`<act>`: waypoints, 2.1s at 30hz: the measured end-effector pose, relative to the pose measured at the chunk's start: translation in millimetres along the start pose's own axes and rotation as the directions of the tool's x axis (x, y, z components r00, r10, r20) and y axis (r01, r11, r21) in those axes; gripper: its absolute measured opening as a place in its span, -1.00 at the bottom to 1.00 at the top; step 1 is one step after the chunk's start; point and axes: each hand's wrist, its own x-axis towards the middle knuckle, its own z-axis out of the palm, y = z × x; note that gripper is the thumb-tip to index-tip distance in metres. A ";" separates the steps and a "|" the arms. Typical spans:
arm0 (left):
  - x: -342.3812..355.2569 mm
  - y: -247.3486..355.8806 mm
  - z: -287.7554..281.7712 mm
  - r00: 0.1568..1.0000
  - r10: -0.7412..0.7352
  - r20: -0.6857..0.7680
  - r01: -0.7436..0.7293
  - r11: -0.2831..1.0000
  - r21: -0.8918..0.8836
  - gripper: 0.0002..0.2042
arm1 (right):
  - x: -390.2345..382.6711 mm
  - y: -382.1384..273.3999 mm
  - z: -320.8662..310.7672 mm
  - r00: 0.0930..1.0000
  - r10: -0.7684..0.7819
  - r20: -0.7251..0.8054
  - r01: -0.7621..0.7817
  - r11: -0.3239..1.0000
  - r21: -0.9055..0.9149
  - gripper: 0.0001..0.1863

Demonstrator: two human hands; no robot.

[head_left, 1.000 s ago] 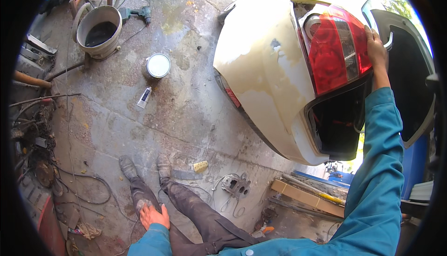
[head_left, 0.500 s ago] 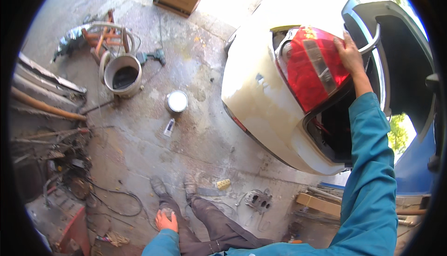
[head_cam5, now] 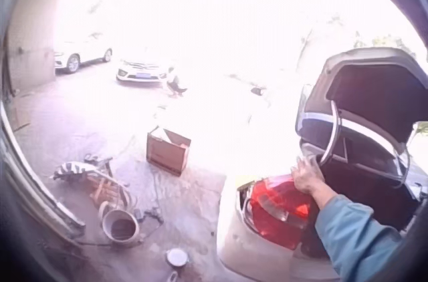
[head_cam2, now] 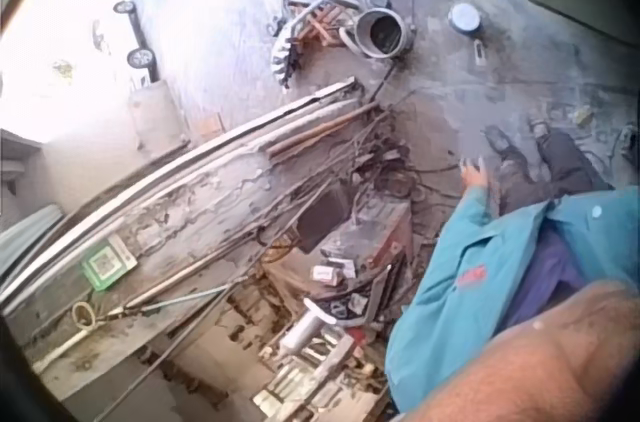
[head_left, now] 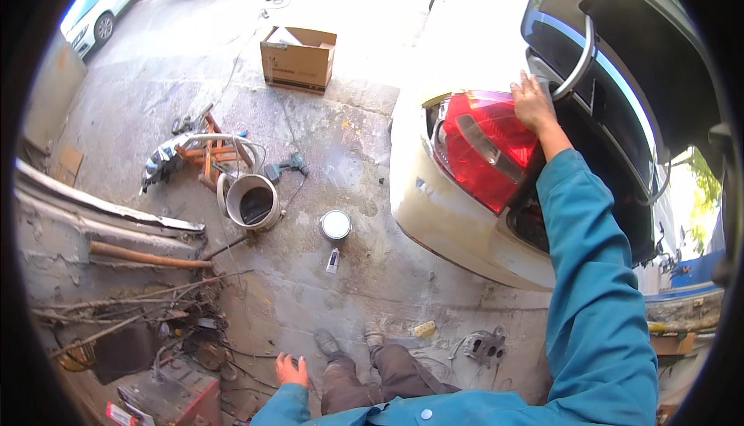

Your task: The person repeatedly positions and presses a red taillight assembly into the rear of a white car, aligning it with the body and checking fit. The person removes and repositions the taillight multiple times while another person stands nearby.

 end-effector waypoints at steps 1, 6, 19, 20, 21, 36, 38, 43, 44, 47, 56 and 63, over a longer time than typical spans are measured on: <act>3.1 7.7 -5.4 1.000 -0.018 -0.016 0.018 1.000 0.011 -0.43 | -3.5 -36.4 -4.6 0.999 0.031 0.036 -0.034 0.996 0.087 -0.20; 73.7 119.1 -3.4 0.968 0.250 0.027 -0.249 0.968 -0.026 -0.41 | -22.3 -63.1 -28.7 0.991 0.110 0.076 -0.124 0.966 0.225 -0.27; 114.1 726.8 -76.8 0.375 0.862 -0.341 -0.927 0.336 -0.169 -0.48 | -57.8 -54.4 -37.4 0.911 0.399 -0.101 0.029 0.184 0.983 -0.10; 113.6 760.4 -77.3 0.341 0.861 -0.377 -0.938 0.288 -0.190 -0.48 | -59.7 -56.4 -37.4 0.898 0.430 -0.094 0.036 0.141 0.989 -0.10; 115.5 787.6 -73.2 0.339 0.856 -0.389 -0.940 0.291 -0.179 -0.47 | -58.2 -54.1 -34.2 0.900 0.428 -0.085 0.062 0.069 0.996 -0.07; 149.5 839.3 -24.6 0.261 0.908 -0.327 -0.965 0.260 -0.048 -0.36 | -44.8 -12.8 -78.4 0.665 0.111 -0.739 0.434 0.747 0.503 -0.34; 154.1 840.7 -20.3 0.227 0.929 -0.294 -0.967 0.251 0.047 -0.35 | -65.1 -66.3 -39.5 0.941 0.024 -0.339 0.152 0.862 0.483 -0.34; 165.1 839.0 -22.5 0.243 0.930 -0.275 -0.969 0.248 -0.018 -0.33 | -55.4 -61.6 -37.0 0.938 0.145 -0.316 0.130 0.698 0.704 -0.32; 161.7 837.2 -20.5 0.232 0.935 -0.267 -0.972 0.230 -0.040 -0.33 | -57.3 -60.6 -38.2 0.936 0.148 -0.319 0.140 0.675 0.725 -0.32; 163.8 839.0 -26.4 0.203 0.947 -0.247 -0.979 0.195 -0.057 -0.31 | -72.1 -45.2 -35.3 0.863 0.312 -0.396 0.123 0.631 0.766 -0.33; 168.0 832.8 -29.2 0.185 0.941 -0.284 -0.982 0.187 -0.019 -0.33 | -73.6 -20.5 -108.0 0.736 0.316 -0.599 0.176 0.765 0.619 -0.35; 164.2 833.6 -24.3 0.195 0.942 -0.274 -0.981 0.185 -0.060 -0.34 | -66.1 -58.1 -19.1 0.851 0.302 -0.430 0.025 0.795 0.606 -0.37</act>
